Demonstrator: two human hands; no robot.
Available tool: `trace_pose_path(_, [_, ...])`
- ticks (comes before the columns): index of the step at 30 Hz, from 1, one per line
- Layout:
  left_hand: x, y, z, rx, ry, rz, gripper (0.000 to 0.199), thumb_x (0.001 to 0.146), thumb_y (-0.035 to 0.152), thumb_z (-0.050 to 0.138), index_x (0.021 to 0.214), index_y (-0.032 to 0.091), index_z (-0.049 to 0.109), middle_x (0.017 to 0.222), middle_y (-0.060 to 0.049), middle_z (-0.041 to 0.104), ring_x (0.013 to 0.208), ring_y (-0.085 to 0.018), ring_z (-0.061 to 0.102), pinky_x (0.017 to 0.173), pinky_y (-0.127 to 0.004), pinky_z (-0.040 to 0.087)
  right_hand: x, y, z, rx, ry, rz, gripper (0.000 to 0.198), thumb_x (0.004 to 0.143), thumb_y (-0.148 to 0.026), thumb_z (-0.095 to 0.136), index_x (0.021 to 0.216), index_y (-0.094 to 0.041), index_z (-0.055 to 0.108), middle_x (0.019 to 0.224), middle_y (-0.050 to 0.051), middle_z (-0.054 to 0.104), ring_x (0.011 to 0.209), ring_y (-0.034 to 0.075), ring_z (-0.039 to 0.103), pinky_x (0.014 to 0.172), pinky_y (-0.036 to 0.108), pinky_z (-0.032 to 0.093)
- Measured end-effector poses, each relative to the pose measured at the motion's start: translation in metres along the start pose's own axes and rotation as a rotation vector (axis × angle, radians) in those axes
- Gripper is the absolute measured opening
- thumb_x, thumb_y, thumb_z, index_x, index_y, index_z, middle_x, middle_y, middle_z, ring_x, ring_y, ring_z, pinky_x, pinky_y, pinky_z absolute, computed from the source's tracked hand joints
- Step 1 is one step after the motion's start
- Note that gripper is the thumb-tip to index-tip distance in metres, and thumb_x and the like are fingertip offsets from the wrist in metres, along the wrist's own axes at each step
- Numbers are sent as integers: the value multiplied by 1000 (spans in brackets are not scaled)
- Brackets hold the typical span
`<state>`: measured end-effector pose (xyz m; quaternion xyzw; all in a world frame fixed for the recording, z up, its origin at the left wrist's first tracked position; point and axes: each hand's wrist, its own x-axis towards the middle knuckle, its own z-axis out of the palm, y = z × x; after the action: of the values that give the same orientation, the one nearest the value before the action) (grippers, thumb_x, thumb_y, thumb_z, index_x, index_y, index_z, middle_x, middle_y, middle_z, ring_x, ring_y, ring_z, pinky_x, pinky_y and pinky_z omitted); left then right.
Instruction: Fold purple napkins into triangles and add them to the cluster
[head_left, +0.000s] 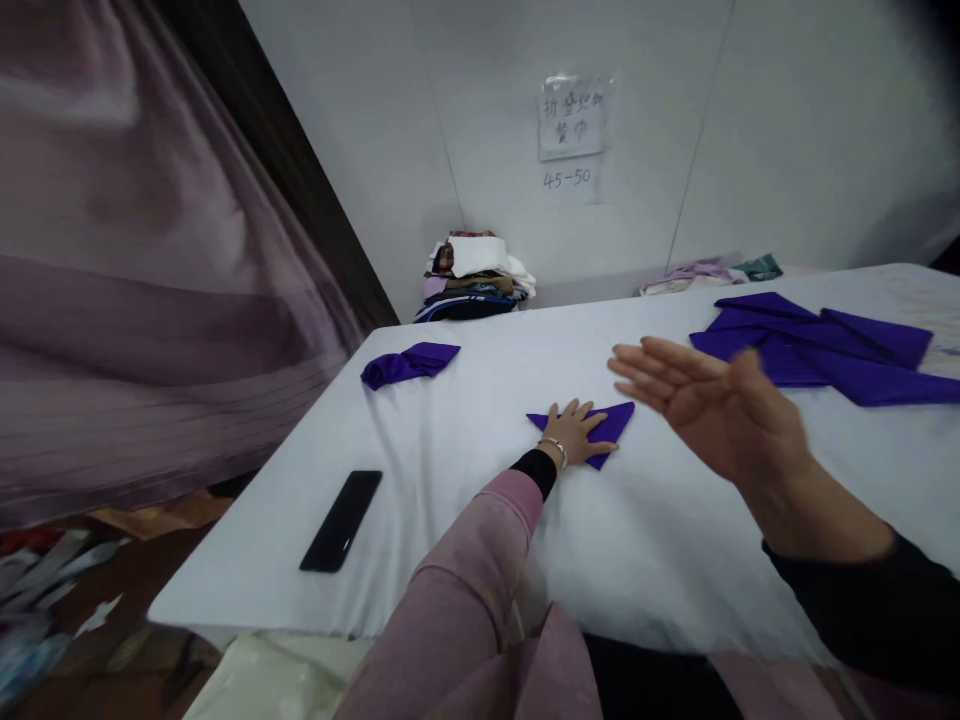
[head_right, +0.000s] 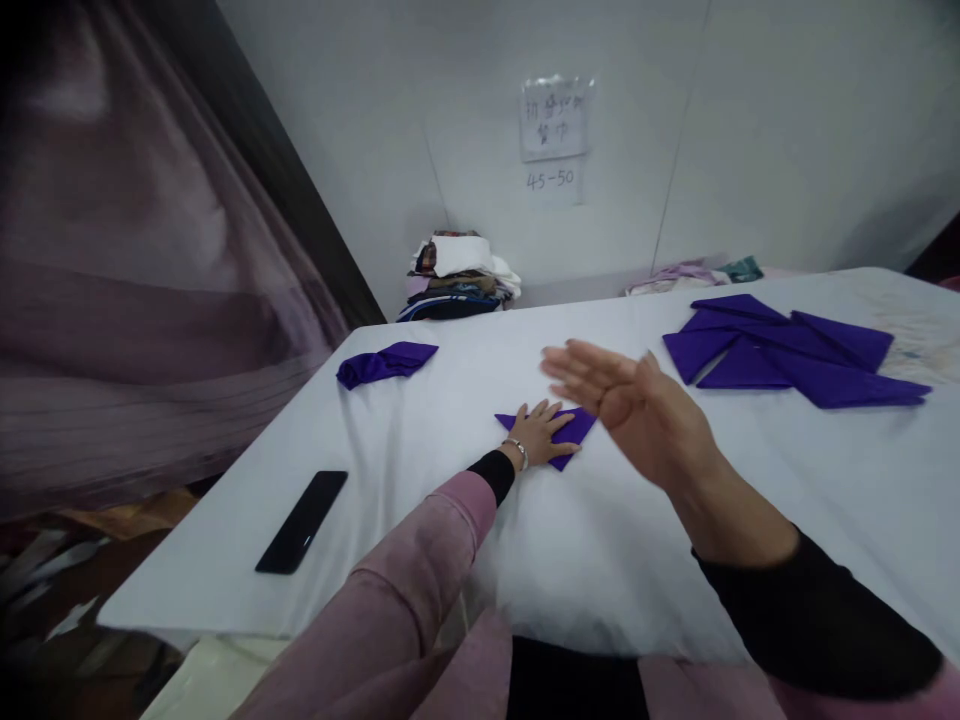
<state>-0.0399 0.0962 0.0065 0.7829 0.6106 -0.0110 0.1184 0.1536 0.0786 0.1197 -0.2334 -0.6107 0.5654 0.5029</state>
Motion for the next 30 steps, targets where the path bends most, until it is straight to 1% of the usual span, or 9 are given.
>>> trace_pose_path(2, [2, -2, 3, 3, 45, 62, 72, 79, 75, 25, 139, 35, 29, 151, 0, 23, 138, -30, 13, 109, -58, 11, 17, 14, -6, -91, 130, 3, 52, 88, -60, 36, 120, -24, 56, 126, 8, 57, 118, 25, 50, 99, 49, 39])
trace_pose_path(4, [5, -4, 6, 6, 89, 81, 75, 77, 77, 25, 138, 34, 31, 150, -2, 27, 137, -31, 16, 107, -60, 14, 29, 41, -11, -339, 256, 64, 53, 85, -60, 42, 118, -22, 58, 128, 9, 57, 122, 25, 47, 104, 47, 34])
trace_pose_path(5, [6, -5, 7, 9, 104, 80, 75, 76, 78, 26, 137, 35, 32, 150, -2, 28, 137, -31, 17, 107, -60, 15, 34, 56, -11, -484, 259, 108, 55, 85, -60, 41, 119, -21, 59, 129, 9, 55, 124, 24, 44, 107, 46, 29])
trace_pose_path(8, [8, -7, 10, 10, 114, 88, 73, 77, 76, 27, 137, 34, 33, 149, -2, 29, 137, -31, 18, 107, -61, 14, 43, 102, 1, -825, 159, 172, 61, 88, -59, 33, 127, -17, 53, 137, 11, 47, 132, 25, 33, 111, 44, 21])
trace_pose_path(12, [9, -9, 10, 34, 73, 85, 72, 81, 68, 30, 143, 31, 23, 150, -1, 26, 139, -29, 12, 109, -59, 8, 51, 138, 30, -1037, -153, 191, 65, 91, -53, 29, 137, -9, 40, 146, 15, 32, 138, 26, 18, 111, 44, 12])
trace_pose_path(15, [9, -10, 10, 55, 54, 66, 78, 79, 67, 37, 144, 32, 16, 153, -1, 19, 139, -29, 9, 110, -57, 5, 53, 149, 35, -1075, -223, 231, 66, 91, -53, 26, 139, -8, 35, 148, 16, 26, 139, 27, 13, 111, 44, 10])
trace_pose_path(18, [8, -10, 10, 41, 51, 58, 82, 77, 68, 40, 145, 32, 14, 153, -1, 17, 139, -30, 8, 111, -55, 4, 50, 156, 26, -1088, -265, 247, 67, 92, -55, 21, 142, -10, 31, 150, 14, 23, 139, 26, 12, 110, 43, 11])
trace_pose_path(25, [7, -11, 10, 29, 53, 81, 73, 81, 71, 26, 142, 32, 24, 152, -1, 22, 139, -28, 10, 110, -59, 7, 43, 163, -2, -1339, -281, 232, 67, 92, -53, 16, 142, -11, 29, 150, 14, 23, 139, 26, 13, 110, 43, 12])
trace_pose_path(30, [7, -8, 11, 36, 65, 86, 73, 81, 73, 21, 141, 32, 27, 151, -1, 24, 140, -27, 11, 110, -58, 7, 42, 166, -11, -1431, -290, 271, 66, 92, -54, 18, 140, -13, 34, 150, 13, 24, 138, 28, 16, 109, 46, 15])
